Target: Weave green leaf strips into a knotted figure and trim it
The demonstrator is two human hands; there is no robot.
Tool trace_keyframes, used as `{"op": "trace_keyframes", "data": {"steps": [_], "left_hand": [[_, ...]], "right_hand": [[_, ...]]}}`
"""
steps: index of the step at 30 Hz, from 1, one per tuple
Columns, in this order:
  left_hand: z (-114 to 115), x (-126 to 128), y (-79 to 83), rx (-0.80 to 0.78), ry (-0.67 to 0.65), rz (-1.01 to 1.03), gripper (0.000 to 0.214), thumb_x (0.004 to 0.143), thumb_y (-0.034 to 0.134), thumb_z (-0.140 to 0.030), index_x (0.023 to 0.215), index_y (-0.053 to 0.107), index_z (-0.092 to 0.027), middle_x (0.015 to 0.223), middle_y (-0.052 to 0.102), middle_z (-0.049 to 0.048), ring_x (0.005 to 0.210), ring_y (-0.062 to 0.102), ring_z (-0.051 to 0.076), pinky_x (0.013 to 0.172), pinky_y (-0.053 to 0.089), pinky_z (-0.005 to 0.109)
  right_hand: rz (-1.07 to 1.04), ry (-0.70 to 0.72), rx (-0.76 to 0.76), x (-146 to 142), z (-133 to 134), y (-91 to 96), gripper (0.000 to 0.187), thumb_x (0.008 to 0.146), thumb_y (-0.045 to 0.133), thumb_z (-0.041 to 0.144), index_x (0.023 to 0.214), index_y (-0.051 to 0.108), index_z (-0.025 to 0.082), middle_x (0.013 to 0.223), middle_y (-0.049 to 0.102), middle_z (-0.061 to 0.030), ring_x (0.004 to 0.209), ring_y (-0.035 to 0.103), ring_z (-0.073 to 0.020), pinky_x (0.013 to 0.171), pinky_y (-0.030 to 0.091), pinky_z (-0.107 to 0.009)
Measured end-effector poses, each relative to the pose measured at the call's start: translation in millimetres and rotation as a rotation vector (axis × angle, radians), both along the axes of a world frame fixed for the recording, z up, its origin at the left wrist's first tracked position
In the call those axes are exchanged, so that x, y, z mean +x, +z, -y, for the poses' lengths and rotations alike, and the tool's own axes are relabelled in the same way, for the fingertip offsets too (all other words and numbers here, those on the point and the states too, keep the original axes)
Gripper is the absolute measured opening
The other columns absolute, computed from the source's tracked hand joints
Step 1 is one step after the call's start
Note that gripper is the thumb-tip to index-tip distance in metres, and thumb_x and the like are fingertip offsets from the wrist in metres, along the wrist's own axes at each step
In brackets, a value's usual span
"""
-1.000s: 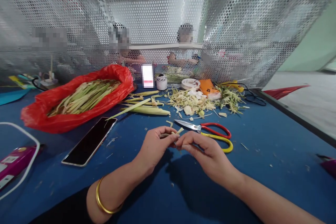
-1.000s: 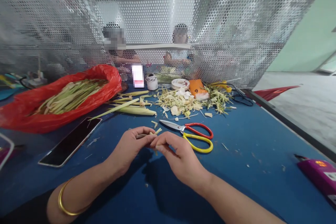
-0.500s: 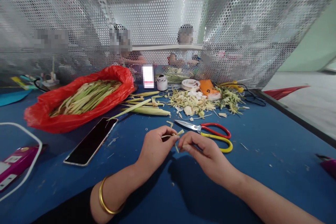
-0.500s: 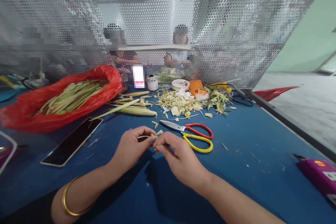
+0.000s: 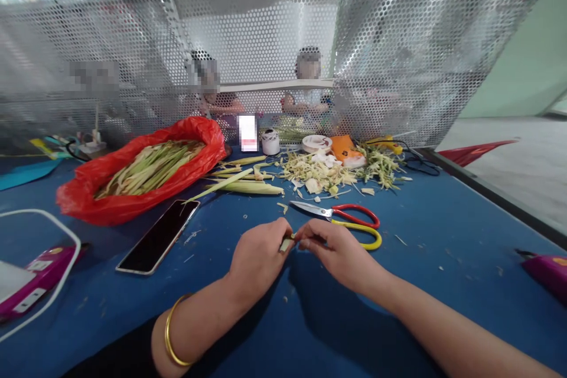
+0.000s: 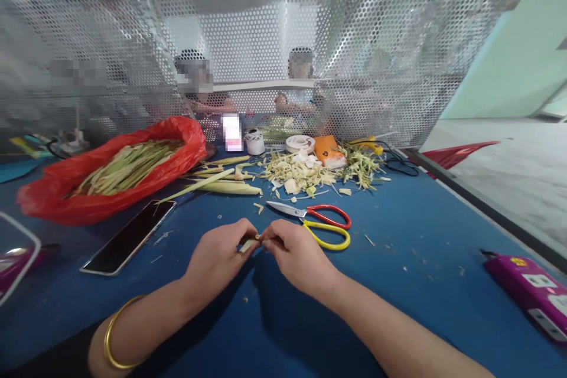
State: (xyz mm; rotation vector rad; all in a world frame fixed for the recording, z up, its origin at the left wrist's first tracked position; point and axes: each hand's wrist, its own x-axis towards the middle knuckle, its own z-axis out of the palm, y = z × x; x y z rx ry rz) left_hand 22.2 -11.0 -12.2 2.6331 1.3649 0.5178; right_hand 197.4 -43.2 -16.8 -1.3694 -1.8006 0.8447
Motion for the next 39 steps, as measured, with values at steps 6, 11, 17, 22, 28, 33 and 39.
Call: {"op": "trace_keyframes", "data": {"steps": [6, 11, 17, 22, 28, 33, 39], "left_hand": [[16, -4, -2.2, 0.463, -0.137, -0.213, 0.015, 0.09, 0.048, -0.013, 0.079, 0.056, -0.019, 0.069, 0.062, 0.002, 0.065, 0.061, 0.021, 0.054, 0.04, 0.029], [31, -8, -12.5, 0.459, -0.209, -0.238, 0.015, 0.09, 0.05, -0.014, 0.078, 0.057, -0.019, 0.071, 0.063, 0.0017, 0.065, 0.061, 0.021, 0.054, 0.045, 0.03], [51, -5, -19.1, 0.252, -0.16, -0.215, 0.011, 0.089, 0.054, -0.014, 0.092, 0.064, -0.017, 0.09, 0.07, 0.005, 0.079, 0.066, 0.022, 0.068, 0.054, 0.033], [76, -1, -5.8, -0.023, -0.069, -0.115, 0.027, 0.085, 0.061, -0.021, 0.111, 0.064, -0.017, 0.112, 0.07, 0.007, 0.1, 0.066, 0.024, 0.088, 0.053, 0.038], [61, -20, 20.8, -0.183, 0.007, -0.008, 0.026, 0.091, 0.05, -0.02, 0.11, 0.066, -0.026, 0.116, 0.07, -0.0007, 0.104, 0.065, 0.019, 0.091, 0.048, 0.032], [49, -24, 19.8, -0.259, 0.06, -0.066, 0.01, 0.082, 0.063, -0.025, 0.088, 0.07, -0.025, 0.092, 0.07, -0.0018, 0.086, 0.066, 0.019, 0.073, 0.047, 0.029], [38, -24, 3.0, -0.295, -0.06, -0.076, 0.011, 0.084, 0.056, -0.021, 0.083, 0.068, -0.023, 0.085, 0.065, -0.0009, 0.082, 0.062, 0.017, 0.071, 0.042, 0.026]], "right_hand": [[0.091, 0.005, 0.019, 0, -2, 2.1, 0.012, 0.084, 0.055, 0.011, 0.081, 0.065, 0.017, 0.078, 0.069, -0.0037, 0.073, 0.061, -0.017, 0.065, 0.042, -0.026], [0.159, 0.077, -0.001, 1, -1, 4.7, 0.014, 0.081, 0.056, 0.01, 0.072, 0.064, 0.017, 0.072, 0.069, -0.0021, 0.069, 0.06, -0.0154, 0.062, 0.04, -0.024], [0.156, 0.116, -0.04, 0, 3, 9.0, 0.014, 0.078, 0.056, 0.01, 0.069, 0.064, 0.018, 0.069, 0.069, -0.0003, 0.066, 0.06, -0.0138, 0.058, 0.039, -0.021], [0.17, 0.137, -0.061, -3, 6, 9.4, 0.016, 0.078, 0.054, 0.009, 0.07, 0.065, 0.018, 0.069, 0.07, -0.0002, 0.065, 0.06, -0.0132, 0.057, 0.038, -0.021], [0.197, 0.162, -0.064, -2, 4, 2.5, 0.015, 0.079, 0.055, 0.01, 0.072, 0.067, 0.018, 0.069, 0.069, -0.0009, 0.065, 0.058, -0.0138, 0.058, 0.037, -0.022], [0.199, 0.164, -0.082, -1, 6, 4.2, 0.017, 0.078, 0.055, 0.009, 0.073, 0.067, 0.019, 0.072, 0.071, -0.0022, 0.067, 0.061, -0.0157, 0.059, 0.039, -0.024], [0.24, 0.157, -0.108, -1, 8, 7.2, 0.016, 0.079, 0.055, 0.011, 0.072, 0.066, 0.02, 0.072, 0.069, -0.0022, 0.067, 0.06, -0.0162, 0.059, 0.039, -0.025]]}}
